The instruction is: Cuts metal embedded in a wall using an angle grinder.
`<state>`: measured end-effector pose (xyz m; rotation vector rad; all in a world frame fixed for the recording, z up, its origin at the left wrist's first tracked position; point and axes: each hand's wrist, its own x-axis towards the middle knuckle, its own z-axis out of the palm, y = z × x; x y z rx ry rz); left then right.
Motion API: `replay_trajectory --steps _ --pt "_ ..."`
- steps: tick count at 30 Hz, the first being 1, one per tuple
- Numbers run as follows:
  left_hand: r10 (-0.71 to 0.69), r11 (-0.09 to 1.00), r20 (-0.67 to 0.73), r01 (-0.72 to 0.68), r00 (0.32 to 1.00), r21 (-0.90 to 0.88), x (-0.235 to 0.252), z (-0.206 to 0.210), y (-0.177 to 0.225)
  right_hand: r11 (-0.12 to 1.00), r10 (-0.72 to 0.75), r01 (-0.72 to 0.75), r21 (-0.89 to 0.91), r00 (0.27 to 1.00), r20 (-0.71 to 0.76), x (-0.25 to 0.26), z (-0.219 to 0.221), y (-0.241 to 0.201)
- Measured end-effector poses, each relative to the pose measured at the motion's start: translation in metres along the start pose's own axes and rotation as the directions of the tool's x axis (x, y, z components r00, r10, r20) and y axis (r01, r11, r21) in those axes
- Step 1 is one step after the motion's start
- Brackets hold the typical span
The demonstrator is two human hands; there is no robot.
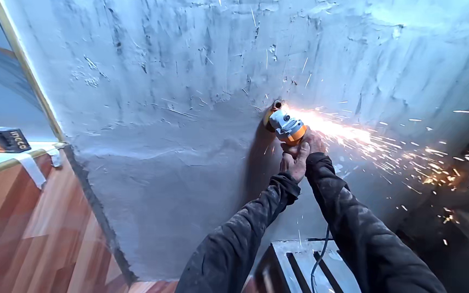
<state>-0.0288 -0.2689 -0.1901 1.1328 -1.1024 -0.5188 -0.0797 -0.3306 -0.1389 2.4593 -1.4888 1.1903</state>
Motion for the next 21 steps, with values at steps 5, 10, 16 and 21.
replay_trajectory --steps 5,10,16,21 --pt "0.006 1.000 0.024 -0.006 1.000 0.013 0.002 0.002 0.000 0.999 0.031 -0.031 0.016 1.000 -0.002 -0.008 -0.008 -0.002" --pt "-0.066 0.995 0.115 0.057 0.991 0.079 -0.015 -0.012 0.032 0.996 0.092 -0.089 -0.026 0.971 0.220 -0.018 -0.043 -0.027" --pt "0.051 0.999 0.000 -0.051 0.999 -0.019 0.005 -0.005 0.000 0.991 -0.125 0.130 0.019 0.978 -0.168 -0.002 0.013 0.002" --pt "0.012 1.000 0.002 -0.012 1.000 -0.014 0.003 -0.009 0.004 0.999 -0.041 0.042 0.019 0.999 -0.035 -0.009 -0.009 -0.016"
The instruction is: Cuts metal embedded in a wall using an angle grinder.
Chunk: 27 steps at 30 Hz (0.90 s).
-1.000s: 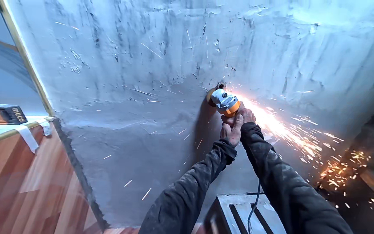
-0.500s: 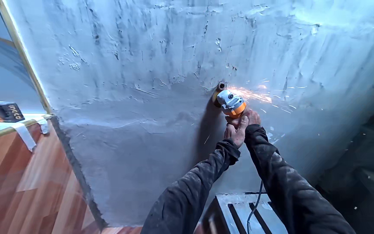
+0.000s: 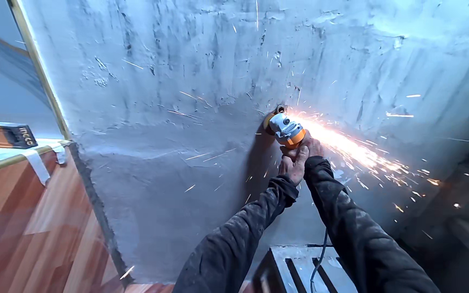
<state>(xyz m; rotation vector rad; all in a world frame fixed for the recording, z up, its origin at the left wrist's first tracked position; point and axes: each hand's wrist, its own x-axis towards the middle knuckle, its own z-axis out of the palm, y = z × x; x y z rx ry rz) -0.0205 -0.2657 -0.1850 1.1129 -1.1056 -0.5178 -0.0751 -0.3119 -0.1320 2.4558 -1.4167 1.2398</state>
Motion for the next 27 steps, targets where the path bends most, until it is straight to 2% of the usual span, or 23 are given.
replay_trajectory --steps 2,6,10,17,21,27 --pt "-0.005 1.000 -0.001 0.005 1.000 -0.003 0.001 -0.001 -0.001 1.000 0.018 -0.017 -0.009 1.000 0.023 0.002 -0.001 0.000" --pt "0.024 1.000 -0.008 -0.024 1.000 0.009 0.000 -0.001 0.000 1.000 -0.012 0.012 -0.006 0.999 -0.037 0.005 0.010 0.005" --pt "0.012 1.000 -0.011 -0.012 1.000 0.021 -0.001 -0.002 0.000 1.000 -0.003 0.003 0.007 1.000 0.016 0.007 0.005 0.005" --pt "0.007 1.000 -0.011 -0.007 1.000 0.025 0.001 0.001 0.001 1.000 -0.002 0.002 0.020 1.000 -0.015 0.002 0.001 0.001" --pt "0.009 1.000 -0.007 -0.009 1.000 0.008 0.004 0.002 -0.004 0.999 0.019 -0.020 0.027 1.000 0.019 0.000 -0.002 0.000" --pt "0.004 1.000 0.003 -0.004 1.000 -0.004 0.004 0.006 -0.005 0.998 -0.050 0.054 0.044 0.994 -0.093 0.002 0.013 0.014"
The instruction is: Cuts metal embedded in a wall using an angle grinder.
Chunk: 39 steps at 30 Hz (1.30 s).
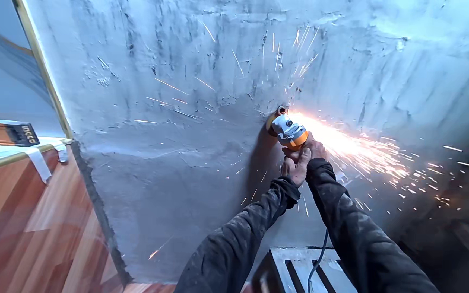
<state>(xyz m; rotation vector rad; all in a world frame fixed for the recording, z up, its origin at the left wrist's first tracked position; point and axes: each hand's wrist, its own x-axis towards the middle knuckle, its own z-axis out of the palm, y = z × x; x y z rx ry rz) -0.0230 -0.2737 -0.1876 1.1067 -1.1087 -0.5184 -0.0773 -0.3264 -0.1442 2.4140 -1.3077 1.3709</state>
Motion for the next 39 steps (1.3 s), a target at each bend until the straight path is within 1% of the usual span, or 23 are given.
replay_trajectory --steps 1,3,5,7,10,13,15,19,23,26,29,34,38,39 --pt "0.004 1.000 0.002 -0.004 1.000 -0.001 0.000 0.000 -0.001 1.000 -0.003 0.003 0.008 1.000 -0.009 -0.001 0.001 0.000" --pt "0.000 1.000 0.002 0.000 1.000 0.008 -0.001 -0.001 0.001 1.000 -0.012 0.013 0.016 0.995 -0.101 -0.003 0.012 0.001" --pt "-0.009 1.000 0.004 0.009 1.000 0.017 -0.002 -0.006 0.004 0.999 -0.016 0.018 0.028 0.998 -0.062 -0.003 0.005 -0.005" --pt "-0.009 1.000 0.000 0.009 1.000 0.027 -0.002 -0.011 0.005 0.999 -0.027 0.030 0.030 0.995 -0.096 -0.005 0.007 -0.011" --pt "-0.001 1.000 0.000 0.001 1.000 0.017 -0.001 -0.016 0.006 0.999 0.039 -0.039 0.005 0.998 0.044 -0.002 -0.006 -0.022" --pt "0.010 1.000 -0.007 -0.010 1.000 0.022 -0.001 -0.017 0.006 0.995 0.095 -0.094 -0.016 0.989 0.111 0.001 -0.012 -0.027" --pt "0.016 0.999 -0.008 -0.015 1.000 0.033 -0.001 -0.017 0.007 0.995 0.097 -0.097 -0.006 0.987 0.130 0.003 -0.012 -0.026" --pt "0.009 1.000 -0.007 -0.009 1.000 0.022 -0.003 -0.015 0.009 0.995 0.095 -0.094 -0.015 0.992 0.088 0.001 -0.007 -0.021" --pt "0.008 1.000 0.006 -0.008 1.000 -0.012 0.000 -0.008 0.003 0.991 0.133 -0.131 -0.024 0.979 0.153 0.000 -0.009 -0.015" --pt "0.000 1.000 0.006 0.000 1.000 0.008 -0.002 -0.007 0.004 0.995 0.095 -0.095 -0.013 0.993 0.066 0.003 0.004 -0.002" --pt "0.011 1.000 0.011 -0.011 1.000 0.006 -0.001 -0.008 0.002 0.995 0.095 -0.093 -0.024 0.989 0.111 0.002 -0.004 -0.008" --pt "0.028 1.000 0.010 -0.029 1.000 0.010 -0.001 -0.012 0.005 0.998 0.056 -0.057 0.003 0.997 0.048 0.007 0.010 -0.001" --pt "0.031 0.999 0.007 -0.031 0.999 -0.017 -0.001 -0.011 0.003 0.994 0.105 -0.105 -0.010 0.984 0.142 0.002 -0.009 -0.015" --pt "0.028 1.000 0.006 -0.028 1.000 -0.015 -0.001 -0.011 0.004 0.995 0.098 -0.098 -0.007 0.986 0.137 0.002 -0.009 -0.014"
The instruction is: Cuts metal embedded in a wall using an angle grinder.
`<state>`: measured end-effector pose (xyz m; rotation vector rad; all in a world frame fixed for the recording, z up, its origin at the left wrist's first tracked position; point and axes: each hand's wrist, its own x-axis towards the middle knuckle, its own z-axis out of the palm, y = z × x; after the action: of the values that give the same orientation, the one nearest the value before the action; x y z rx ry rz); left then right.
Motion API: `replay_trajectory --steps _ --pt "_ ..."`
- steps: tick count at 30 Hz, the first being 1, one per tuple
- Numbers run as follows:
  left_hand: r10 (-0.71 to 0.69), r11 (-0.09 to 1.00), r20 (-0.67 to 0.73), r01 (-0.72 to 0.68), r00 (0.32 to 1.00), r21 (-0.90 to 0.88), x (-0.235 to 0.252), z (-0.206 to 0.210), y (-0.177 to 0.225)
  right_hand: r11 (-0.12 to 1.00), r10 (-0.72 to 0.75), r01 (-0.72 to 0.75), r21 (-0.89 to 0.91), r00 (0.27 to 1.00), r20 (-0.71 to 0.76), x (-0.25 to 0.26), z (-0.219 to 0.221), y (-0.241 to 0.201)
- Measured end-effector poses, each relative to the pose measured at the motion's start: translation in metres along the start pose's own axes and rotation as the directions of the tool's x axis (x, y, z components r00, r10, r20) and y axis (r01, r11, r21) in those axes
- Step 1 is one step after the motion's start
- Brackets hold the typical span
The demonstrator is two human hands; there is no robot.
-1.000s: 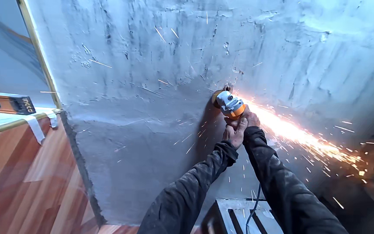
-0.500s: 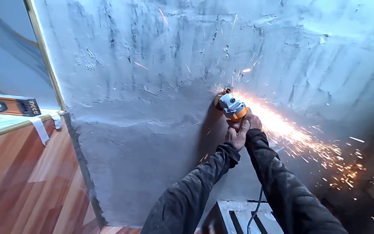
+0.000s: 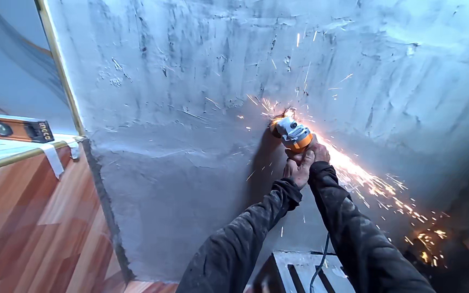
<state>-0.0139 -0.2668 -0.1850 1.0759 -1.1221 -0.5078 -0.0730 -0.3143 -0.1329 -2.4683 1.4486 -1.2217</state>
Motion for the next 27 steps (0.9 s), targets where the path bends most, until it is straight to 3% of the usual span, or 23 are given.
replay_trajectory --steps 14,27 --pt "-0.016 0.999 0.006 0.016 1.000 0.034 0.000 -0.001 0.001 1.000 -0.015 0.015 0.005 0.999 -0.048 0.014 0.026 0.018" --pt "0.007 1.000 -0.008 -0.007 1.000 0.023 -0.001 -0.009 0.007 1.000 -0.015 0.015 0.013 1.000 -0.027 0.003 0.009 -0.008"
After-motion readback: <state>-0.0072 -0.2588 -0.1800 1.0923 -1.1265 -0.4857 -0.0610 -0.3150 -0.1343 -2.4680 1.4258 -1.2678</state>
